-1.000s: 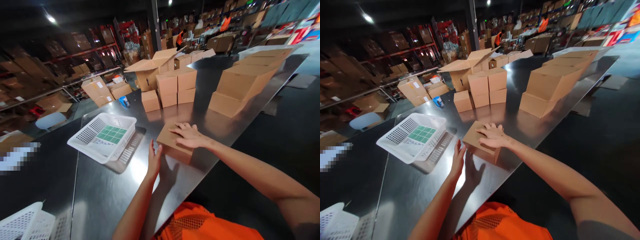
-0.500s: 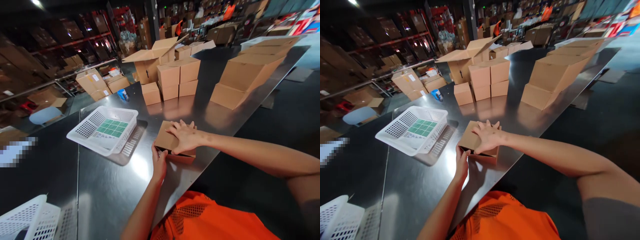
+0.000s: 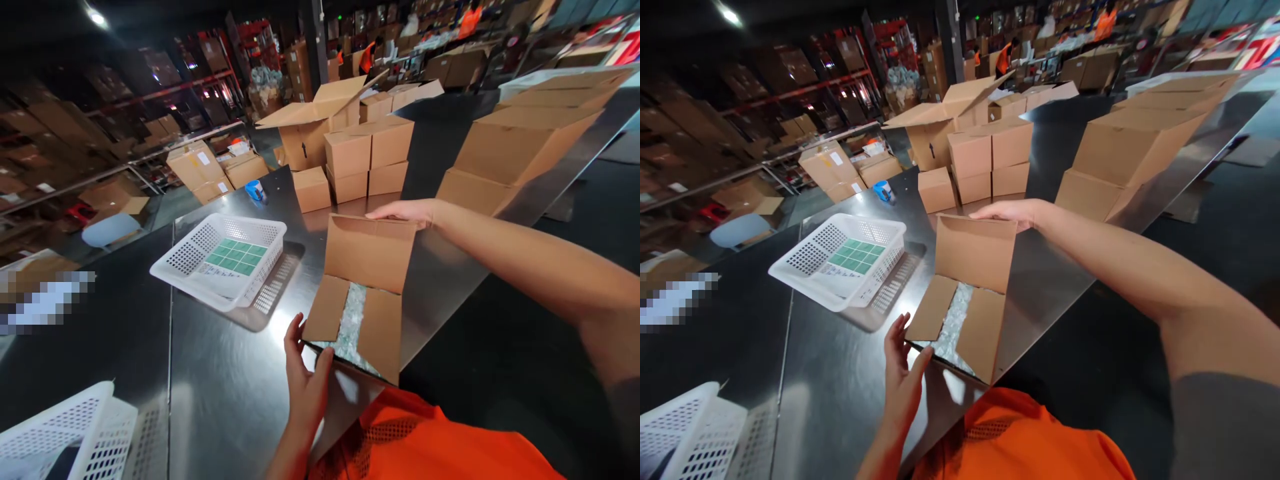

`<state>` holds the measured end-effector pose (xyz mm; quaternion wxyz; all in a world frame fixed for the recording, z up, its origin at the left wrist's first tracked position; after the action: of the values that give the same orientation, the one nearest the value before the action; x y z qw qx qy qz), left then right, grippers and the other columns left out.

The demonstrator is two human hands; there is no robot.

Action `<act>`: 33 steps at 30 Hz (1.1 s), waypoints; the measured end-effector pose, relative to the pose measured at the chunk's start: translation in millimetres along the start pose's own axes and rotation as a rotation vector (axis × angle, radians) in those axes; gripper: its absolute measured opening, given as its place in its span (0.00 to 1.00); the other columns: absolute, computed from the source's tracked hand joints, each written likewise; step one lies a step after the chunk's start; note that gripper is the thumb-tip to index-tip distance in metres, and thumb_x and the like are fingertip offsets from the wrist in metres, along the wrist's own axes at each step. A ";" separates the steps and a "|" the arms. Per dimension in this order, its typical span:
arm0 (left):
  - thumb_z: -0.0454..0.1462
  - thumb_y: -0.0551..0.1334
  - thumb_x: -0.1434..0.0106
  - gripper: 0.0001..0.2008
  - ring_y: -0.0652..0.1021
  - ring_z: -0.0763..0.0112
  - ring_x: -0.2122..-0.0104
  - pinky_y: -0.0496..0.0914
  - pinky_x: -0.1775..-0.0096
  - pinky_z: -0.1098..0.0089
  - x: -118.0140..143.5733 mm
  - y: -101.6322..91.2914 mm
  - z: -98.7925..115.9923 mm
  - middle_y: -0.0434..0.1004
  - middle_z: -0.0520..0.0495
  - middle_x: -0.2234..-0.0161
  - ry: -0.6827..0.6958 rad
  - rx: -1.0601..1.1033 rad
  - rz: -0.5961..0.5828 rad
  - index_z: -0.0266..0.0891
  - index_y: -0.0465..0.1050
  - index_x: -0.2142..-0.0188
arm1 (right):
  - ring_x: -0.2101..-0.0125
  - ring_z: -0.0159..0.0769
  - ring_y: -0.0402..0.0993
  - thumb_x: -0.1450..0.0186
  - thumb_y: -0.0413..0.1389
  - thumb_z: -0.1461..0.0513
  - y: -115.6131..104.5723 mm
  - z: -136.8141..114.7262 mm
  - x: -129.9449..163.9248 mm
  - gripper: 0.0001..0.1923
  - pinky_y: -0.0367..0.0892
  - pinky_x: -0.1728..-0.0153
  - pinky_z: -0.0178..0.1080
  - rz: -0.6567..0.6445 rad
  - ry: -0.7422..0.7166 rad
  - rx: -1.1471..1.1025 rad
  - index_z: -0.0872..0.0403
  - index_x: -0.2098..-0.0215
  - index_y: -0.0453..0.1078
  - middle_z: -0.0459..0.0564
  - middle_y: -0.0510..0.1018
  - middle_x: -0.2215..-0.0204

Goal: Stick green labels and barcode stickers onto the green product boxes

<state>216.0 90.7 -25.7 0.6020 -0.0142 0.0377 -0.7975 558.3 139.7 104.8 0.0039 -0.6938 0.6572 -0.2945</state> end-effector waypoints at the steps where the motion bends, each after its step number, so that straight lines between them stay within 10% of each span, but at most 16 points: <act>1: 0.40 0.63 0.39 0.31 0.68 0.56 0.38 0.65 0.41 0.59 -2.7 -1.2 5.5 0.61 0.40 0.36 0.034 -0.065 -0.012 0.44 0.57 0.38 | 0.66 0.40 0.79 0.26 0.41 0.54 -5.3 11.8 -6.2 0.25 0.71 0.62 0.42 0.033 0.012 0.087 0.61 0.52 0.74 0.56 0.82 0.62; 8: 0.41 0.70 0.47 0.36 0.73 0.51 0.44 0.68 0.46 0.53 -34.7 4.6 40.3 0.71 0.36 0.44 0.178 -0.515 -0.195 0.40 0.62 0.40 | 0.60 0.46 0.78 0.32 0.54 0.63 61.6 85.4 -23.1 0.14 0.70 0.58 0.43 0.330 -0.002 0.643 0.58 0.50 0.73 0.60 0.79 0.58; 15: 0.42 0.58 0.37 0.24 0.79 0.66 0.68 0.72 0.66 0.66 -65.0 -12.7 60.0 0.79 0.45 0.57 0.012 -0.398 -0.188 0.43 0.65 0.42 | 0.46 0.54 0.64 0.28 0.44 0.61 62.3 55.3 1.6 0.21 0.56 0.46 0.53 0.654 -0.338 0.776 0.59 0.41 0.66 0.66 0.71 0.47; 20: 0.39 0.60 0.43 0.19 0.79 0.60 0.57 0.73 0.58 0.61 -100.0 -34.9 45.1 0.78 0.43 0.52 0.196 -0.411 -0.043 0.44 0.75 0.51 | 0.59 0.42 0.68 0.28 0.48 0.58 101.0 31.0 39.1 0.14 0.58 0.55 0.44 0.222 -1.005 0.781 0.54 0.57 0.73 0.53 0.76 0.64; 24: 0.35 0.60 0.49 0.13 0.77 0.54 0.51 0.70 0.49 0.52 -102.4 -28.0 33.1 0.81 0.42 0.56 0.346 -0.531 -0.257 0.45 0.83 0.66 | 0.61 0.42 0.65 0.29 0.50 0.55 129.2 36.7 50.8 0.13 0.56 0.56 0.45 0.080 -1.019 0.821 0.54 0.60 0.73 0.53 0.74 0.65; 29: 0.37 0.57 0.48 0.13 0.80 0.56 0.64 0.71 0.56 0.58 -76.3 -19.8 43.2 0.83 0.45 0.71 -0.027 -0.518 -0.402 0.42 0.82 0.74 | 0.63 0.42 0.66 0.29 0.50 0.52 105.7 27.9 85.9 0.15 0.56 0.55 0.48 0.079 -1.023 0.725 0.52 0.54 0.72 0.52 0.73 0.65; 33: 0.54 0.57 0.46 0.23 0.79 0.57 0.71 0.69 0.66 0.61 -54.6 -32.5 27.9 0.81 0.41 0.74 -0.390 -0.403 -0.398 0.38 0.80 0.75 | 0.68 0.39 0.69 0.30 0.53 0.55 77.4 46.7 125.3 0.12 0.62 0.58 0.46 0.114 -0.822 0.646 0.49 0.69 0.71 0.49 0.74 0.71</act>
<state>201.7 150.8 5.9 0.4157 -0.2920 0.0753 -0.8581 502.6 -3.3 86.4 0.4910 -0.6787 0.5139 -0.1848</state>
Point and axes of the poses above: each hand's wrist, its own x-axis away from the middle knuckle, its own y-axis out of the palm, z = x × y, the point moved 2 cm from there along -x, towards the middle knuckle
